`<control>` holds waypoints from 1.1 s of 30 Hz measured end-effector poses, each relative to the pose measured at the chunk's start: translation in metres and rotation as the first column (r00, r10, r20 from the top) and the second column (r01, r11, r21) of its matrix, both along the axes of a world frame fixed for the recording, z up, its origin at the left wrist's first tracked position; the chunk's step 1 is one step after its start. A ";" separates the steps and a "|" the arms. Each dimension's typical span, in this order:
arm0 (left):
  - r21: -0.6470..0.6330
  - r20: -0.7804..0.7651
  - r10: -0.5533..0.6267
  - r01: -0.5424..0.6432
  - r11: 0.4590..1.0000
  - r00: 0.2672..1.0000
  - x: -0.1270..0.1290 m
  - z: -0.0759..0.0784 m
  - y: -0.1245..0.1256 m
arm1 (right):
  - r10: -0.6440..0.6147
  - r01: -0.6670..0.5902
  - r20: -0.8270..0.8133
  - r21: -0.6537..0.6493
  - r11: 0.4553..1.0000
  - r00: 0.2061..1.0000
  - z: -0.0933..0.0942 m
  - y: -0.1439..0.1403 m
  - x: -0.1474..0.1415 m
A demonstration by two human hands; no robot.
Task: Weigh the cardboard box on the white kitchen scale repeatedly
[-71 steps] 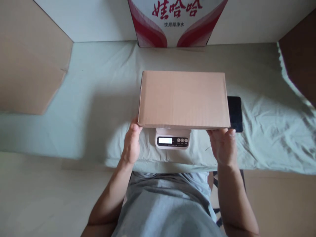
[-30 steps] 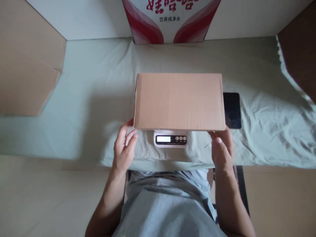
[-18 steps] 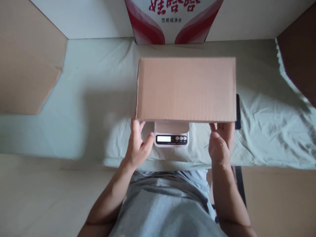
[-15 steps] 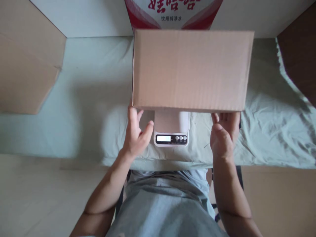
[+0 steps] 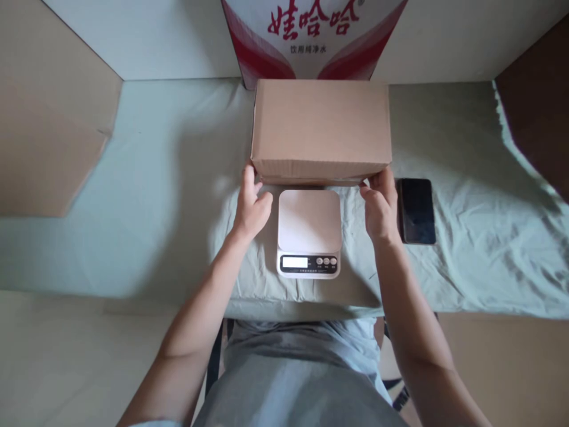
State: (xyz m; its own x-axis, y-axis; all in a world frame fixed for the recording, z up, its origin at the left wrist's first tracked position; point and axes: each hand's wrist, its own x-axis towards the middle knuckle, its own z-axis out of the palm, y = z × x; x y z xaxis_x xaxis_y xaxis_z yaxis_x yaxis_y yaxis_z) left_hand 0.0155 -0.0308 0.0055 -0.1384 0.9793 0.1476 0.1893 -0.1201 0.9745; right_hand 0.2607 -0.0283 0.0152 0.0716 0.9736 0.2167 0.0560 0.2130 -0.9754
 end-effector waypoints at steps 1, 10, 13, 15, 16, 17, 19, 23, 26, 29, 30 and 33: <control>-0.008 -0.012 0.005 -0.005 1.000 1.000 0.000 -0.003 0.000 | 0.007 -0.007 -0.011 -0.008 1.000 1.000 -0.002 0.000 0.000; -0.071 0.051 0.092 -0.089 0.994 0.994 -0.004 -0.032 0.000 | -0.015 -0.002 -0.140 -0.119 0.993 0.990 -0.018 -0.001 0.007; -0.109 0.076 0.133 -0.124 0.986 0.988 -0.011 -0.042 -0.001 | -0.060 0.038 -0.122 -0.181 0.983 0.991 -0.031 0.000 0.015; -0.113 0.111 0.127 -0.114 0.987 0.986 -0.017 -0.044 -0.001 | -0.104 0.079 -0.116 -0.208 0.975 0.988 -0.037 0.001 0.020; -0.111 0.141 0.126 -0.110 0.988 0.982 -0.021 -0.043 -0.001 | -0.134 0.105 -0.125 -0.220 0.970 0.983 -0.039 0.001 0.022; -0.113 0.175 0.130 -0.111 0.987 0.976 -0.024 -0.042 0.000 | -0.163 0.128 -0.140 -0.232 0.964 0.977 -0.038 0.002 0.023; -0.127 0.236 0.150 -0.122 0.984 0.960 -0.029 -0.037 0.003 | -0.185 0.141 -0.174 -0.239 0.961 0.967 -0.033 0.002 0.022; -0.137 0.291 0.075 -0.036 0.990 0.954 -0.024 -0.024 0.016 | -0.059 0.027 -0.183 -0.170 0.985 0.981 -0.013 0.007 0.011; -0.100 0.293 -0.001 0.031 0.995 0.956 -0.011 -0.009 0.020 | -0.015 -0.007 -0.147 -0.145 0.989 0.989 0.003 0.009 0.002; -0.005 0.259 -0.043 0.046 0.999 0.965 -0.002 0.014 0.010 | -0.061 0.050 -0.084 -0.124 0.991 0.995 0.021 0.002 0.000; 0.028 0.241 -0.047 0.042 0.999 0.969 -0.001 0.023 0.002 | -0.071 0.063 -0.069 -0.112 0.992 0.995 0.029 -0.004 0.000; 0.044 0.189 -0.002 -0.007 0.999 0.982 -0.001 0.049 -0.031 | -0.088 0.083 -0.056 -0.084 0.993 0.995 0.050 -0.034 0.001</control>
State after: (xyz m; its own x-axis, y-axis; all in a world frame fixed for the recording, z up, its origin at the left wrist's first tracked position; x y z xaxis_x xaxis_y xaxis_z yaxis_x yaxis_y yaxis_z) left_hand 0.0149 -0.0614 0.0542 -0.1707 0.9720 0.1616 0.0022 -0.1637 0.9865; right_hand 0.2615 -0.0626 0.0657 0.1657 0.9776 0.1301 0.0120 0.1299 -0.9915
